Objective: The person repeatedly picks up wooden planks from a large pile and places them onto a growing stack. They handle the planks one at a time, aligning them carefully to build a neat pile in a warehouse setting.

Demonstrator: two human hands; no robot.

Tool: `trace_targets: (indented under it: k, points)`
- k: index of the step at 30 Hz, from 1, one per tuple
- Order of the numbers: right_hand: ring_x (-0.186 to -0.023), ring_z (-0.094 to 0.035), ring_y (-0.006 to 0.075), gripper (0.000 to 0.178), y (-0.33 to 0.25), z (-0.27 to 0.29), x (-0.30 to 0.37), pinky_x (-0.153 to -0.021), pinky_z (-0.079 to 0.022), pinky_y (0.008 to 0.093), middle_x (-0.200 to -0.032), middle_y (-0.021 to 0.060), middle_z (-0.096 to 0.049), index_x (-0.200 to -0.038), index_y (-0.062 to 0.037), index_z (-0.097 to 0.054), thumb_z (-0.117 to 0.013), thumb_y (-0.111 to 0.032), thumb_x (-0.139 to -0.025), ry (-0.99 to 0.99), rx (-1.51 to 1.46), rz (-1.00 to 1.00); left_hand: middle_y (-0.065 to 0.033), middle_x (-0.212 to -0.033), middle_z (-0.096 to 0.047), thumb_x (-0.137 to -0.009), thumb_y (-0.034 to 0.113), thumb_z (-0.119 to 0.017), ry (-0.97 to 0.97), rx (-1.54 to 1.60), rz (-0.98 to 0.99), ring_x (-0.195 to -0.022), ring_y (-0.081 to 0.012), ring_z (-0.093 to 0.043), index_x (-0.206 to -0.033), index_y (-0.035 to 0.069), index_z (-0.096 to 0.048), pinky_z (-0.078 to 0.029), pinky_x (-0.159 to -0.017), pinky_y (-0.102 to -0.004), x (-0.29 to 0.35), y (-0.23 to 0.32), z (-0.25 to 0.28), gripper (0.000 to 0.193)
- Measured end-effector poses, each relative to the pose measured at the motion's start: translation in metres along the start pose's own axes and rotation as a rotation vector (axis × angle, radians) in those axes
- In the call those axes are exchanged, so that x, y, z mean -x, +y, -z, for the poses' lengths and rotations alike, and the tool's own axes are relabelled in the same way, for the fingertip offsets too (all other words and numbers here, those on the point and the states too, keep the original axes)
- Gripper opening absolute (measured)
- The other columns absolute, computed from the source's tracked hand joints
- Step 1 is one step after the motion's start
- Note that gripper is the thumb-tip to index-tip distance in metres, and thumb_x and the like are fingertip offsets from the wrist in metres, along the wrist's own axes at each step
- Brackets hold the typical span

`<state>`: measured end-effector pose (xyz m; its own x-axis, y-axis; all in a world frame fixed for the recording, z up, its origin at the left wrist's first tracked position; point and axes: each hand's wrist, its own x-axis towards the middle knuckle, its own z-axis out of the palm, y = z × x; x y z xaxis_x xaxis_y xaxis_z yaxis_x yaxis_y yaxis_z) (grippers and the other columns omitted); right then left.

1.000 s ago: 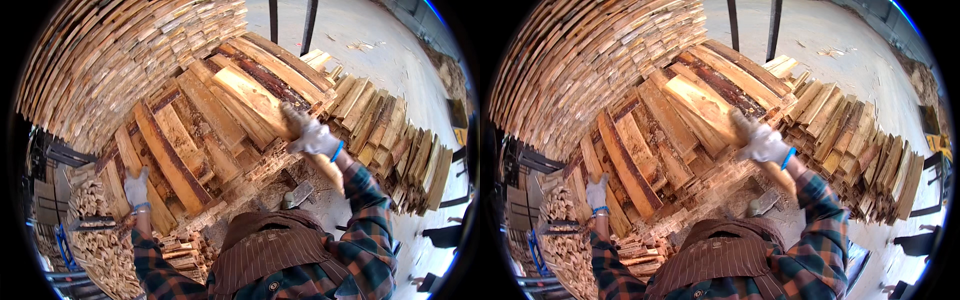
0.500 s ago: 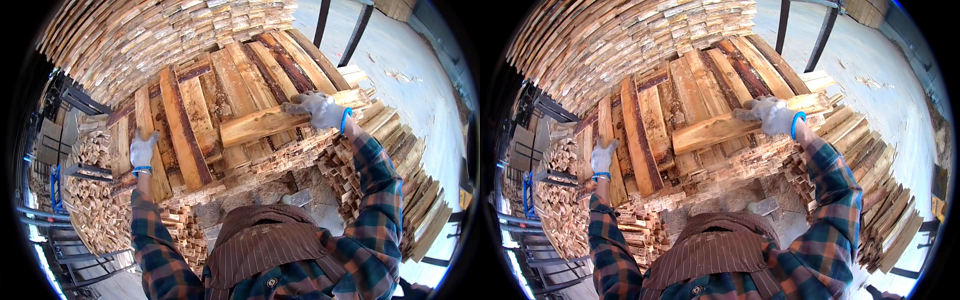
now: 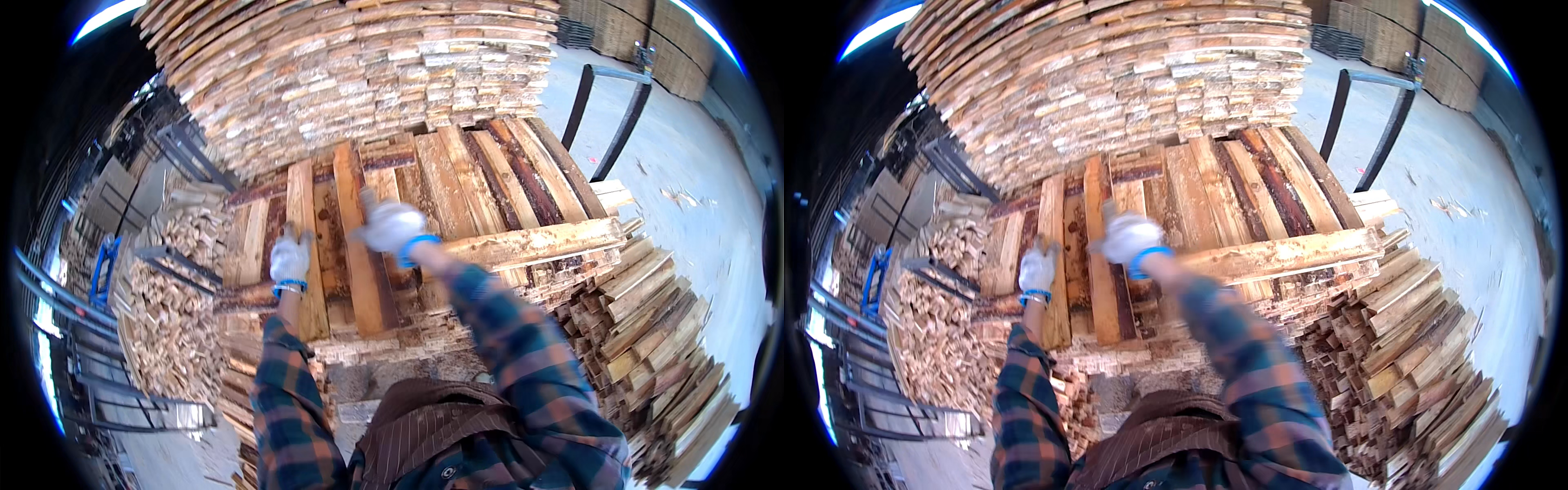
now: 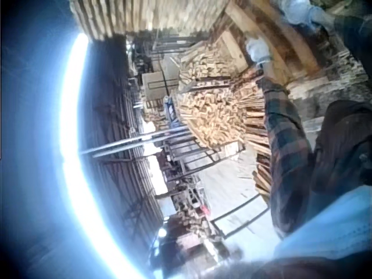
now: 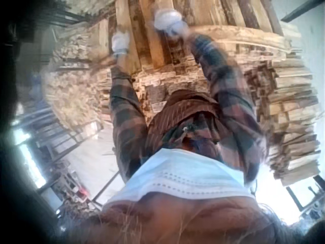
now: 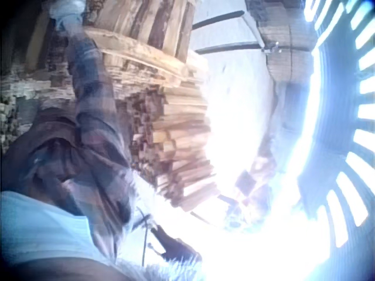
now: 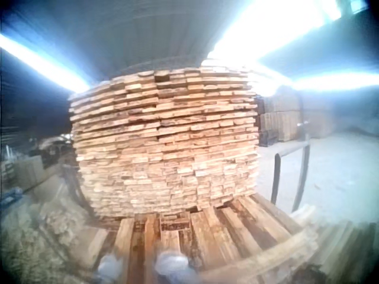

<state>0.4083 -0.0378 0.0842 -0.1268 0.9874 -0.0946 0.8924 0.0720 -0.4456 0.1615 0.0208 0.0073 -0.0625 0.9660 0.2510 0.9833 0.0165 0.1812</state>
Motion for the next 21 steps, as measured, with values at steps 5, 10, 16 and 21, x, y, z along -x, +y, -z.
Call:
trace_targets:
  k: [5, 10, 16, 21]
  points:
    - [-0.117, -0.054, 0.0422, 0.096, -0.034, -0.047, -0.054, -0.09, -0.05, 0.0449, -0.135, 0.0307, -0.047, -0.147, 0.0038, -0.027, -0.071, -0.045, -0.076, 0.115, 0.051, -0.273, -0.0261, -0.104, -0.062, -0.091, 0.052, -0.05, 0.108, 0.019, -0.049, -0.09, -0.0412, -0.065, -0.132, 0.009, -0.051, -0.054, -0.074, -0.0495, -0.006, 0.002, -0.019, 0.059]
    - [-0.124, -0.051, 0.0338, 0.102, 0.052, 0.019, -0.028, -0.111, -0.035, 0.0376, -0.137, 0.0248, -0.049, -0.147, 0.0019, -0.027, -0.079, -0.04, -0.069, 0.115, -0.662, 0.036, -0.0241, -0.098, -0.064, -0.092, 0.049, -0.052, 0.065, 0.082, -0.001, -0.092, -0.0407, -0.064, -0.129, 0.01, -0.052, -0.053, -0.077, -0.0489, 0.007, 0.013, 0.009, 0.054]
    - [-0.092, -0.065, 0.0349, 0.1, 0.179, 0.147, 0.057, -0.079, -0.053, 0.0404, -0.102, 0.0223, -0.064, -0.151, -0.019, -0.027, -0.077, -0.025, -0.064, 0.031, 0.306, -0.087, -0.0233, -0.107, -0.061, -0.085, 0.063, -0.054, -0.028, 0.014, 0.029, -0.096, -0.0427, -0.063, -0.137, 0.013, -0.043, -0.053, -0.077, -0.0514, 0.005, 0.03, 0.011, 0.073]
    - [-0.103, -0.063, 0.0374, 0.097, 0.294, 0.125, 0.036, -0.083, -0.052, 0.0431, -0.108, 0.02, -0.064, -0.15, -0.0346, -0.028, -0.068, -0.001, -0.068, -0.113, 0.523, -0.193, -0.0236, -0.111, -0.06, -0.084, 0.067, -0.053, -0.035, -0.037, 0.055, -0.098, -0.0427, -0.063, -0.138, 0.013, -0.042, -0.053, -0.077, -0.0522, 0.001, 0.035, 0.019, 0.077]
